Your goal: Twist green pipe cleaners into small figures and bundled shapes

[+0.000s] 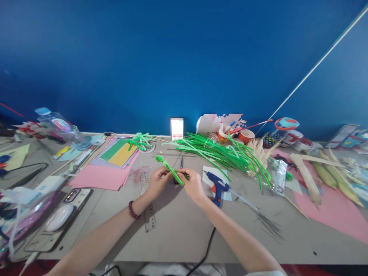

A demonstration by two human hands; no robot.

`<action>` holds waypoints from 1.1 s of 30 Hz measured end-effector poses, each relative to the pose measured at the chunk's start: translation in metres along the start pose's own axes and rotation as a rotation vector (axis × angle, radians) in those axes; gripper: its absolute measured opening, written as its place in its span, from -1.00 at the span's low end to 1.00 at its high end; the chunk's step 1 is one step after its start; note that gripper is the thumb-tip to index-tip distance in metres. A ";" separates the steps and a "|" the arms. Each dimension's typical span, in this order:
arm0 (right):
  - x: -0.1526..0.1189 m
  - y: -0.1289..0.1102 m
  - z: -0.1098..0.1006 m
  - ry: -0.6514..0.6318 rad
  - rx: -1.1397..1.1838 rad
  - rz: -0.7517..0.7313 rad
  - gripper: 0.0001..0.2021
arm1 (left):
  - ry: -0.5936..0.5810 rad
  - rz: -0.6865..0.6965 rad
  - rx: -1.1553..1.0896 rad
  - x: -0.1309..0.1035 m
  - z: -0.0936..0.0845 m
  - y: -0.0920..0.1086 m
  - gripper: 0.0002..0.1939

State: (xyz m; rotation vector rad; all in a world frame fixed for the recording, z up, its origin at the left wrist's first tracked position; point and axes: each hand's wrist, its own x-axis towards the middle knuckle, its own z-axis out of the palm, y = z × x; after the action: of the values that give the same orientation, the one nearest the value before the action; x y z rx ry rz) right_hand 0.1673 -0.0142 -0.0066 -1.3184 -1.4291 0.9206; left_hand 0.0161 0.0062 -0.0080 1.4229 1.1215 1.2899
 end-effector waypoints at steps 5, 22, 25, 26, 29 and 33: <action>-0.004 -0.002 0.002 0.065 -0.086 -0.089 -0.79 | 0.041 -0.080 -0.066 -0.004 0.005 -0.004 -0.92; -0.008 -0.008 -0.004 0.108 -0.296 -0.469 -0.79 | -0.061 -0.194 -0.288 -0.007 0.012 0.002 -0.71; -0.008 -0.005 -0.006 0.080 -0.374 -0.598 -0.75 | -0.094 -0.234 -0.384 -0.006 0.013 0.007 -0.66; -0.008 -0.005 -0.007 0.075 -0.394 -0.628 -0.75 | -0.102 -0.242 -0.395 -0.006 0.012 0.008 -0.66; -0.007 -0.006 -0.009 0.100 -0.405 -0.651 -0.75 | -0.138 -0.264 -0.425 -0.005 0.008 0.007 -0.73; -0.005 -0.009 -0.010 0.154 -0.399 -0.608 -0.77 | -0.230 -0.252 -0.482 -0.005 0.002 0.004 -0.80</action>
State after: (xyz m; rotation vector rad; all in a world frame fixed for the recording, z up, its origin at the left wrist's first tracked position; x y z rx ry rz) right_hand 0.1745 -0.0207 0.0037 -1.0913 -1.8008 0.1339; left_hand 0.0184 0.0001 -0.0049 1.0034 0.7423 1.0908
